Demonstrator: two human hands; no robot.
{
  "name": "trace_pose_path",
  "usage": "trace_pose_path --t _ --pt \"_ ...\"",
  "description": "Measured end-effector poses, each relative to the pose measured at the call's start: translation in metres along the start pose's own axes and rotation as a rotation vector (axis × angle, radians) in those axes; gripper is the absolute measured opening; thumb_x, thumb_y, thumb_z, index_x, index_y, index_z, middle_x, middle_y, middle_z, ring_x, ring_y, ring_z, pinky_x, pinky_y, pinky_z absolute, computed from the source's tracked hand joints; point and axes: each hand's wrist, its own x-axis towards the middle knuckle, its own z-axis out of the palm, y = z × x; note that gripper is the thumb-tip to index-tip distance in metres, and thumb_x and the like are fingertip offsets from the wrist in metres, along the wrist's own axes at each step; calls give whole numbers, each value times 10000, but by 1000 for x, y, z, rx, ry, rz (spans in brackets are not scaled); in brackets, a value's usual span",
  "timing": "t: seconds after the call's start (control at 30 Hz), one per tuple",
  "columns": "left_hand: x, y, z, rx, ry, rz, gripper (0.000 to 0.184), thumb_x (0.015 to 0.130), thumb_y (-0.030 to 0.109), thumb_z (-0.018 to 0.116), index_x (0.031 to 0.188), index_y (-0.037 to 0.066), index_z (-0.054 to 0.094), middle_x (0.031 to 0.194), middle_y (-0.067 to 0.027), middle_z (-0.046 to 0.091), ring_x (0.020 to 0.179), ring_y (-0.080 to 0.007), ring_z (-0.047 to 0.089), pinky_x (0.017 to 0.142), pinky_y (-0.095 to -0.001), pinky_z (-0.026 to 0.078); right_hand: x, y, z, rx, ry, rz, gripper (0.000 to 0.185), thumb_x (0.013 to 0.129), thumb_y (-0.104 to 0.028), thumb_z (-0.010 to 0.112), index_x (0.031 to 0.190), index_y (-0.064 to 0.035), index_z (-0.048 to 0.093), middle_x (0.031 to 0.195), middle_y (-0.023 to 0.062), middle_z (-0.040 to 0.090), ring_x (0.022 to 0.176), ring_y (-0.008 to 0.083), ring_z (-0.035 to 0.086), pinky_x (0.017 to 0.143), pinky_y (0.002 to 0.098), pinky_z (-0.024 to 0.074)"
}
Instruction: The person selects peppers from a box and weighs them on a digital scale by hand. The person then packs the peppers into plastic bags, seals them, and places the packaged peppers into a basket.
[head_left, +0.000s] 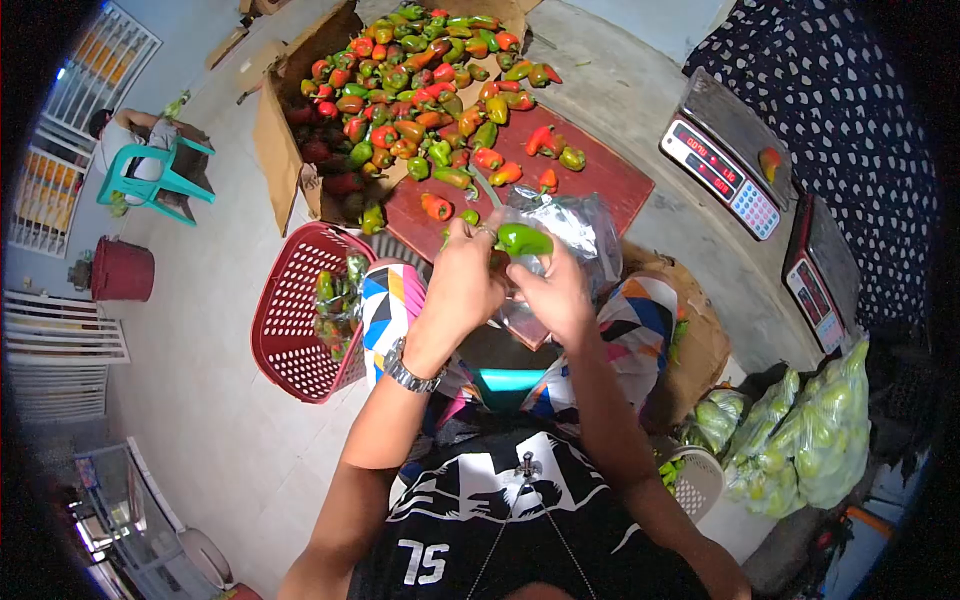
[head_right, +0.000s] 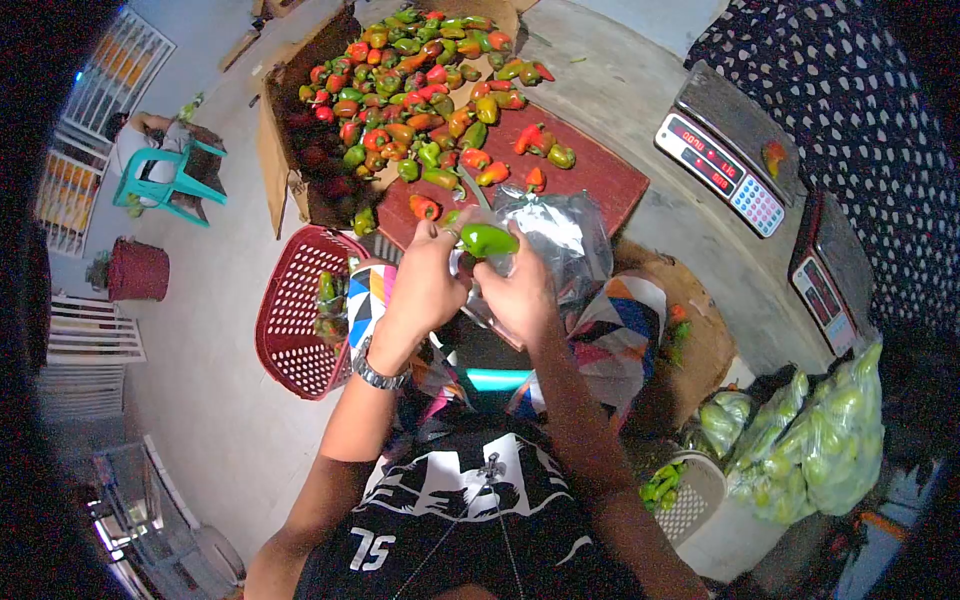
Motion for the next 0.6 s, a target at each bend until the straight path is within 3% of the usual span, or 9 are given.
trace_pose_path --t 0.07,0.13,0.17,0.3,0.4,0.5,0.6 --pt "5 4 -10 -19 36 34 748 737 -33 720 1462 -1 536 1143 -275 580 1040 -451 650 892 -489 563 2 -29 -10 -371 12 -108 427 841 -268 777 1118 33 653 994 283 717 938 395 733 797 514 581" --pt "14 0 -17 -40 40 74 715 725 -1 743 1419 -7 572 1138 -273 600 1050 -448 649 916 -485 549 -2 -66 -25 -769 -47 -194 355 842 -293 777 1005 7 681 957 269 723 879 429 725 765 531 580" --pt "18 3 -25 -36 37 87 713 720 8 751 1411 -6 579 1136 -273 604 1053 -446 648 921 -484 546 1 -74 -29 -843 -47 -238 330 818 -339 787 889 -34 683 844 217 706 777 435 705 720 538 571" --pt "33 26 -59 -57 -15 84 593 717 14 701 1306 -26 648 1059 -287 631 1033 -452 638 918 -487 531 12 -102 -47 -1049 15 -704 345 775 -351 797 918 -57 687 768 191 669 730 405 700 670 522 564" --pt "46 27 -69 -28 -2 148 493 718 7 661 1206 -61 677 1040 -298 640 1008 -458 633 912 -500 519 16 -129 -49 -1099 22 -791 348 770 -335 808 920 -58 662 779 168 656 733 376 686 667 496 553" --pt "54 33 -79 19 -29 147 427 716 31 706 1130 -70 683 1033 -289 645 1012 -454 638 905 -501 521 20 -140 -58 -1153 109 -1107 323 782 -292 806 919 -60 628 798 130 626 732 337 662 671 467 536" --pt "62 36 -89 58 -51 144 523 741 91 800 1243 -15 698 1001 -214 668 912 -326 698 836 -407 551 20 -157 -59 -1300 230 -1135 274 812 -234 783 933 -65 605 816 110 595 741 311 642 691 442 522"
